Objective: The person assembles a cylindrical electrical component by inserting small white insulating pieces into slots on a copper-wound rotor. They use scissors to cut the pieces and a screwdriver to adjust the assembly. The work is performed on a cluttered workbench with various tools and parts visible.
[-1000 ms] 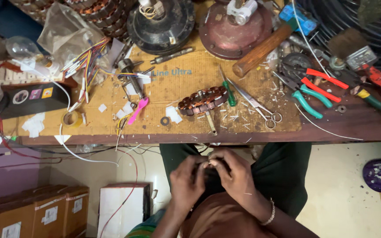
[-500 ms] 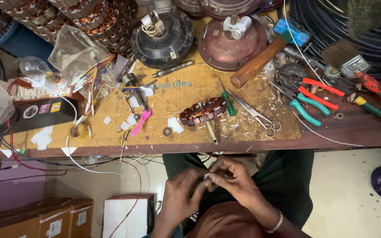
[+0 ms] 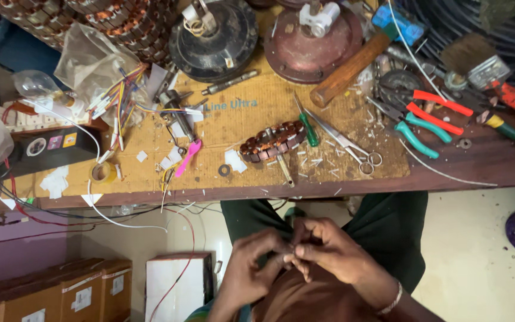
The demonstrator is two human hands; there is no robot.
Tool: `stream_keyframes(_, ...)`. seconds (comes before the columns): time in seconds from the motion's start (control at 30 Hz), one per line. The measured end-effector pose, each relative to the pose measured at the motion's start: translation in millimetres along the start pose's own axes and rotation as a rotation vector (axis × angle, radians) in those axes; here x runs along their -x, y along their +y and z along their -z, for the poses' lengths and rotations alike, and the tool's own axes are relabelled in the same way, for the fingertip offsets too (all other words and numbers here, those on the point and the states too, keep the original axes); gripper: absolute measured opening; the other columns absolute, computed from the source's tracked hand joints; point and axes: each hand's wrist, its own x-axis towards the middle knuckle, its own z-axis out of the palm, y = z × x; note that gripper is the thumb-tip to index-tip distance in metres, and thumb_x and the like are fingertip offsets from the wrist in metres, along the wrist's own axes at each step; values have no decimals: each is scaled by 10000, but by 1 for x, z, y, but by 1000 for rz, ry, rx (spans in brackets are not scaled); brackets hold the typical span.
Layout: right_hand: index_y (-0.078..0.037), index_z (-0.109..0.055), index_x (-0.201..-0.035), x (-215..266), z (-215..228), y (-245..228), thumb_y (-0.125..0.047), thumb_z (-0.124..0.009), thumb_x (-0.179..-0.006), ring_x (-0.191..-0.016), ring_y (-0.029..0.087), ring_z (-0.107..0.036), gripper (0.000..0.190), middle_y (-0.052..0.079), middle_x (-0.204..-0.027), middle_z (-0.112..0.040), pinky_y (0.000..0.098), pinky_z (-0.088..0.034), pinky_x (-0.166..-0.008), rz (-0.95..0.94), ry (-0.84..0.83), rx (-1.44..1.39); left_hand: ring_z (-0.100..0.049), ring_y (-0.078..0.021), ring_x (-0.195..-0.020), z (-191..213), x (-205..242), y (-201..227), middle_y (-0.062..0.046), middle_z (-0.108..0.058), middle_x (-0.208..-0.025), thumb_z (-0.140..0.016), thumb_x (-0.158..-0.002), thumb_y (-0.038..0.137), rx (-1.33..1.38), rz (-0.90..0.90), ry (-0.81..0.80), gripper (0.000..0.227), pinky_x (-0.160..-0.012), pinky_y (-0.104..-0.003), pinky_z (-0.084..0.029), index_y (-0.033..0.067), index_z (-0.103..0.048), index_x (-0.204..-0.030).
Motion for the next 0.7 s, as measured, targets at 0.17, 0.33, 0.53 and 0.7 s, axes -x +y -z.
stream_keyframes(0.17,24,-615,-1006,-1,12,4,-108,-727,-985,-695,190,-680,175,140,-877,-717,340,-570,-604,131,-15,-167,-709,-243,-921,1,-13,6,-99,-708,-973,-742,-895,60,-83,-148,44,189,-829,-369,-566,57,-709,-1081)
stream_keyframes(0.33,12,-613,-1050,1,22,-8,-58,-739,-974,-750,191,-689,163,122,-913,-707,334,-568,-640,333,92,-245,-525,-354,-1234,24,-56,8,-157,-582,-1325,-860,-788,333,-565,-471,123,645,-1003,-482,-433,130,-589,-1337)
stream_keyframes(0.53,20,-632,-1088,12,27,-27,-45,-714,-945,-784,199,-701,177,134,-927,-719,345,-585,-687,481,358,-14,-560,-329,-1371,50,-134,-23,-98,-619,-1421,-852,-876,187,-734,-454,171,679,-1079,-464,-453,150,-529,-1472)
stream_keyframes(0.7,10,-620,-1068,14,22,-48,-39,-681,-1038,-732,172,-700,83,148,-951,-740,323,-591,-687,825,532,317,-757,-275,-1155,44,-141,-29,-112,-740,-1309,-823,-825,17,-522,-460,356,793,-1000,-365,-597,185,-475,-1518)
